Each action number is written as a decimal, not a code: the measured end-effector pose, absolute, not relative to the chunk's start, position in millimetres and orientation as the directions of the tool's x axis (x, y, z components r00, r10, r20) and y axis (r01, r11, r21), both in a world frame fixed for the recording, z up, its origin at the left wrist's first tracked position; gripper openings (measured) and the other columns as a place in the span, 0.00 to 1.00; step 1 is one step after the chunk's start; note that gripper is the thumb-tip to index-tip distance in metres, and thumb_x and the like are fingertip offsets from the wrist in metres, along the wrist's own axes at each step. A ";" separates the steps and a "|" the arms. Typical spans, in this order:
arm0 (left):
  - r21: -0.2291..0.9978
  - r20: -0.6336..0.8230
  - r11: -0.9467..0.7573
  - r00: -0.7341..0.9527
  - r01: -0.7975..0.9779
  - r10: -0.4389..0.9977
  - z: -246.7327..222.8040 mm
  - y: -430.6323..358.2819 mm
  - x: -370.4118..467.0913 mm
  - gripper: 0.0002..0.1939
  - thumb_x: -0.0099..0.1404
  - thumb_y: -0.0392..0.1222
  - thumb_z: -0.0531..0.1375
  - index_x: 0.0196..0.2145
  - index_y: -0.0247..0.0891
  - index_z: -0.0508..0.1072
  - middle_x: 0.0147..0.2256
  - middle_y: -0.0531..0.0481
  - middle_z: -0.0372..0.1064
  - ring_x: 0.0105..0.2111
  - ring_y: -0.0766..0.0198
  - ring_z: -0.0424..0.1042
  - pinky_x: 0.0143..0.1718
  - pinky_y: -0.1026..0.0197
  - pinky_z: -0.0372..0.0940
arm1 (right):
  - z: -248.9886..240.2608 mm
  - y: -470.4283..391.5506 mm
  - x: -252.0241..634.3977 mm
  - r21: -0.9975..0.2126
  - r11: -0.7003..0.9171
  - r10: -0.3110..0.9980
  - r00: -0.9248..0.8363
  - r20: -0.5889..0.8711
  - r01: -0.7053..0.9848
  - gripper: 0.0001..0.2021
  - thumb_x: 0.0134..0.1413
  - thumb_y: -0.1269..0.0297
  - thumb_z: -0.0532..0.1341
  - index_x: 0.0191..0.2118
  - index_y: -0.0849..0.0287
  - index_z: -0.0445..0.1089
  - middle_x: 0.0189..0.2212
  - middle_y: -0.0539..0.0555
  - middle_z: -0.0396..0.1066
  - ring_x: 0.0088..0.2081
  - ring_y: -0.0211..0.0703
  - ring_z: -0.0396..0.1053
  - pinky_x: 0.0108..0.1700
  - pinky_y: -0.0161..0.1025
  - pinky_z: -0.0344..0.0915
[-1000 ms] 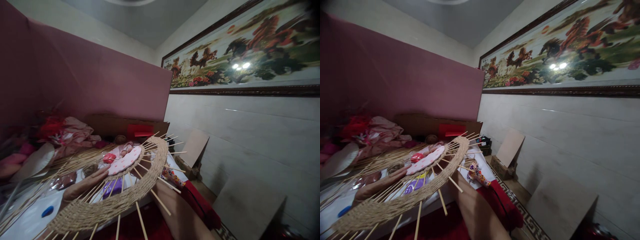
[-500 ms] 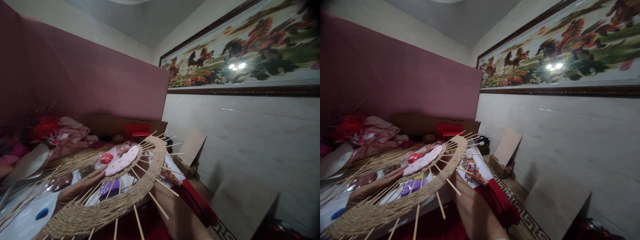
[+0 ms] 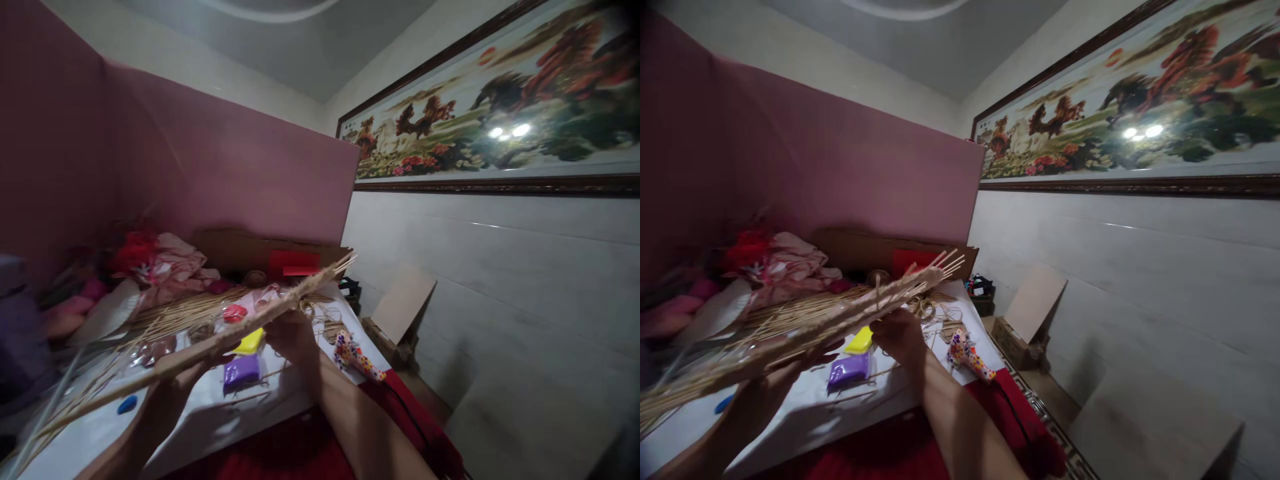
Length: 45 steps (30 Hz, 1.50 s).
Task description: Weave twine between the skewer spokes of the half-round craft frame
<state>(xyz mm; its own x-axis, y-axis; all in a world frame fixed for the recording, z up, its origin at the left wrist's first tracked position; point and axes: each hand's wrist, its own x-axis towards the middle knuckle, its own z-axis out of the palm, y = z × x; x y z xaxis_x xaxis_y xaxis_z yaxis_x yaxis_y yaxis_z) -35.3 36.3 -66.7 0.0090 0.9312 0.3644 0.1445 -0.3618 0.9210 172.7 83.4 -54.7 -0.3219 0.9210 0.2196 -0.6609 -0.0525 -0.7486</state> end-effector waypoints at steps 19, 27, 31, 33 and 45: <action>0.969 0.141 -0.134 0.020 -0.209 0.990 -58.5 37.2 -31.0 0.20 0.52 0.50 0.64 0.34 0.29 0.75 0.33 0.39 0.77 0.31 0.50 0.76 0.30 0.56 0.70 | -76.9 94.0 156.4 -0.637 -0.236 0.910 -0.397 0.120 -0.734 0.15 0.30 0.62 0.72 0.24 0.63 0.69 0.16 0.47 0.66 0.17 0.29 0.55 0.16 0.27 0.51; 0.969 0.130 -0.126 0.001 -0.212 0.992 -57.9 39.1 -31.9 0.21 0.48 0.51 0.64 0.33 0.29 0.74 0.23 0.42 0.76 0.24 0.54 0.76 0.24 0.59 0.68 | -78.6 95.8 156.5 -0.653 -0.232 0.911 -0.397 0.115 -0.721 0.15 0.30 0.62 0.72 0.27 0.64 0.70 0.17 0.48 0.67 0.16 0.29 0.55 0.17 0.28 0.52; 0.971 0.119 -0.116 0.003 -0.210 0.993 -60.7 44.2 -34.3 0.23 0.47 0.51 0.65 0.35 0.29 0.74 0.22 0.42 0.76 0.22 0.55 0.75 0.24 0.59 0.67 | -78.7 96.2 155.9 -0.672 -0.242 0.910 -0.404 0.094 -0.700 0.16 0.29 0.61 0.72 0.25 0.64 0.69 0.15 0.47 0.65 0.17 0.29 0.56 0.18 0.28 0.52; 0.975 0.115 -0.111 0.012 -0.193 0.993 -60.6 44.1 -35.4 0.23 0.50 0.52 0.63 0.37 0.29 0.74 0.22 0.42 0.76 0.21 0.56 0.74 0.25 0.59 0.67 | -79.4 96.2 155.5 -0.674 -0.241 0.915 -0.394 0.081 -0.699 0.16 0.29 0.61 0.72 0.25 0.64 0.69 0.15 0.47 0.65 0.17 0.29 0.56 0.18 0.28 0.52; 0.954 0.103 -0.099 0.001 -0.283 0.995 -58.6 45.9 -37.0 0.19 0.49 0.51 0.65 0.32 0.33 0.74 0.23 0.44 0.76 0.24 0.57 0.75 0.24 0.62 0.67 | -79.5 95.9 153.9 -0.704 -0.221 0.921 -0.382 0.076 -0.675 0.15 0.27 0.64 0.72 0.24 0.64 0.69 0.15 0.47 0.65 0.18 0.29 0.57 0.19 0.28 0.51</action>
<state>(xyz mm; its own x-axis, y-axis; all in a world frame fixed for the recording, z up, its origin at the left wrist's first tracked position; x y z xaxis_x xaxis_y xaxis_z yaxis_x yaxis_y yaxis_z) -37.0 45.9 -58.6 0.0008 0.9947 0.1031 -0.2835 -0.0987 0.9539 153.9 95.9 -79.5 -0.3815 0.9212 0.0764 -0.6751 -0.2212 -0.7037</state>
